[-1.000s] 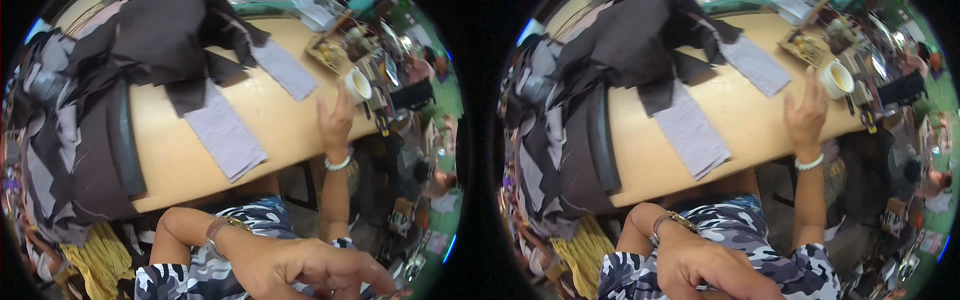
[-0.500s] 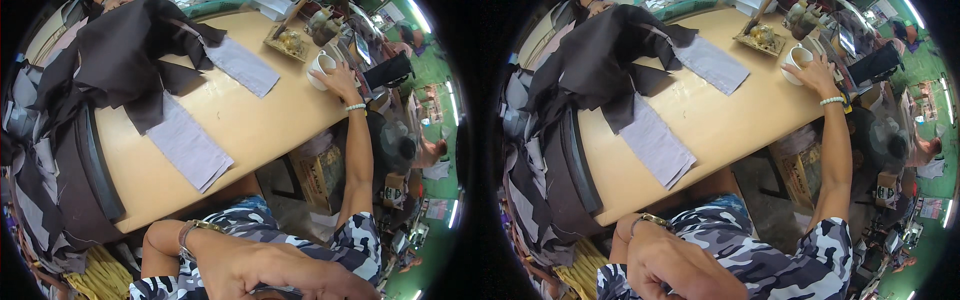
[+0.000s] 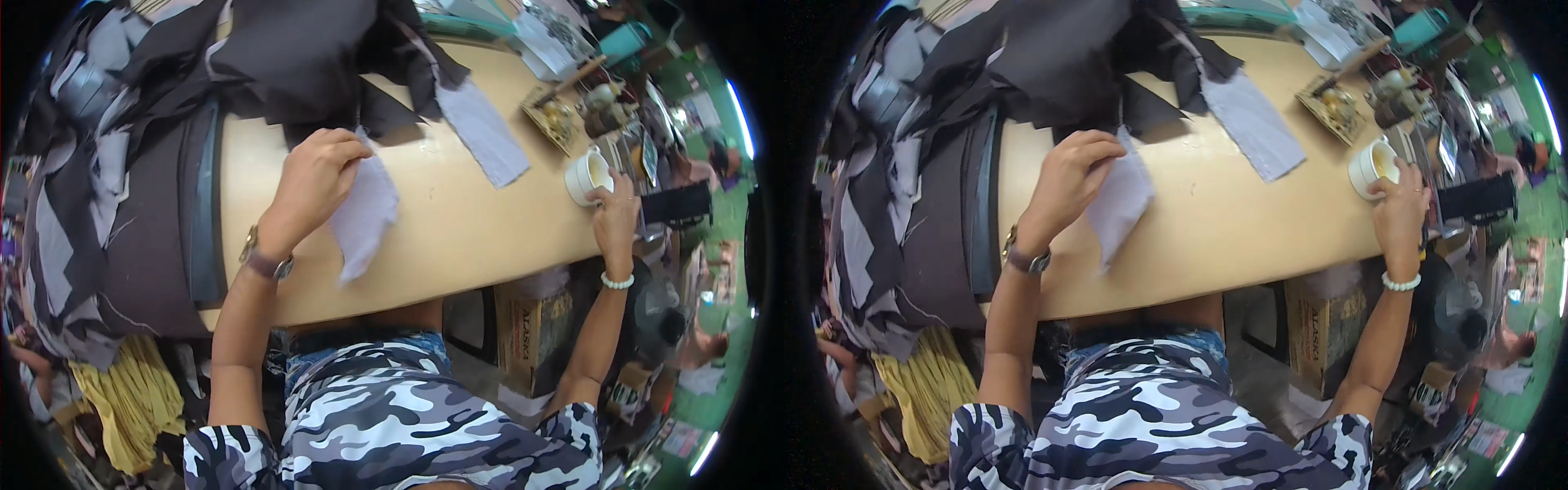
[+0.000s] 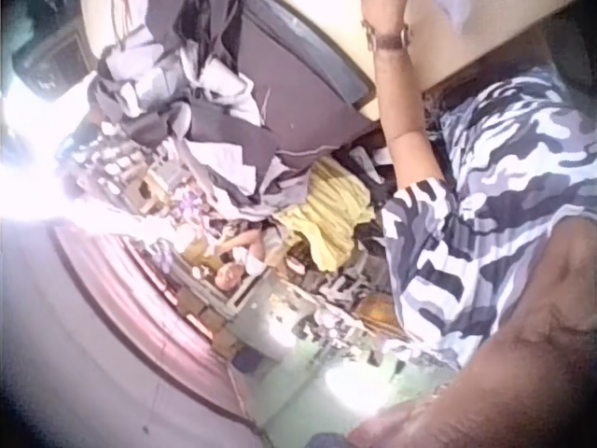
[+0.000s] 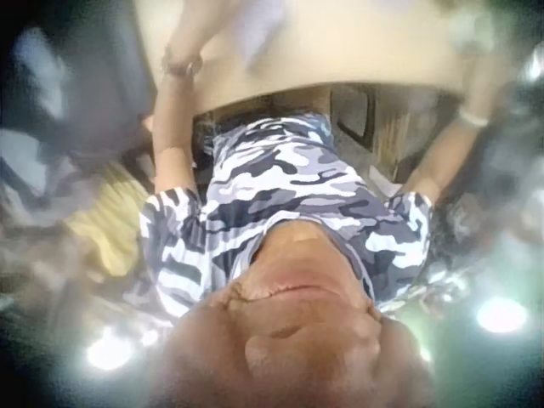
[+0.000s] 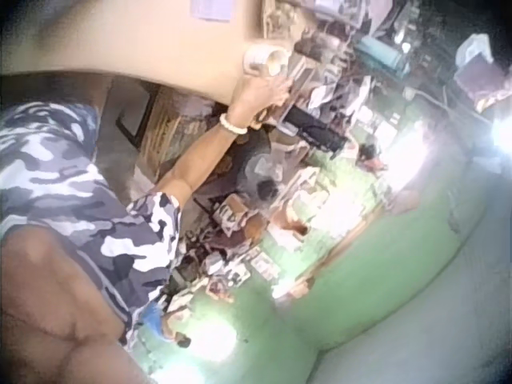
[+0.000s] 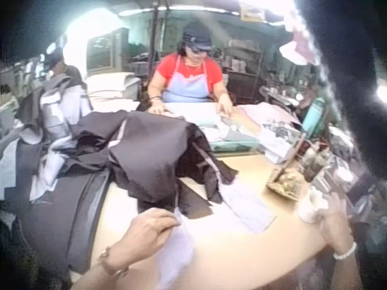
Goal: The person aligns, folds, and presses pieces of fabric and lining together on a table by hand.
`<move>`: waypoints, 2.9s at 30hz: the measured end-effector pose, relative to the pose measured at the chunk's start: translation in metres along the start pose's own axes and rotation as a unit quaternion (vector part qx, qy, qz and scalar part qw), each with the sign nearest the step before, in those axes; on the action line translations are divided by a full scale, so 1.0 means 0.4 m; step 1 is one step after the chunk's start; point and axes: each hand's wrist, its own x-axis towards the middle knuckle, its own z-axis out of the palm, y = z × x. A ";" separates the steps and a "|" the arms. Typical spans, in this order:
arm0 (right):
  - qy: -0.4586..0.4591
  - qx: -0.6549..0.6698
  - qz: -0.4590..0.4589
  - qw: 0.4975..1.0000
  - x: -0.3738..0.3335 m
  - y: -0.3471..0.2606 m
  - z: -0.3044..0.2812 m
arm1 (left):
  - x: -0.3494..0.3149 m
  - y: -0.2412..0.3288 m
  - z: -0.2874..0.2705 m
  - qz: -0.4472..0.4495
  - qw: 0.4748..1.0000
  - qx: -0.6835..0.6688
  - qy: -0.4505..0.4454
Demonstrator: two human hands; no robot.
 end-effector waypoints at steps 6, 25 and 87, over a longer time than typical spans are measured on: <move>0.061 0.453 -0.260 0.850 0.062 -0.440 -0.026 | -0.015 -0.109 0.047 -0.012 0.999 0.033 -0.015; 0.081 0.446 -0.276 0.847 0.182 -0.699 0.087 | -0.057 -0.132 0.014 -0.004 0.999 0.034 0.022; -0.038 0.475 -0.311 0.823 0.085 -0.706 0.047 | 0.010 -0.253 -0.018 -0.027 0.993 0.063 -0.100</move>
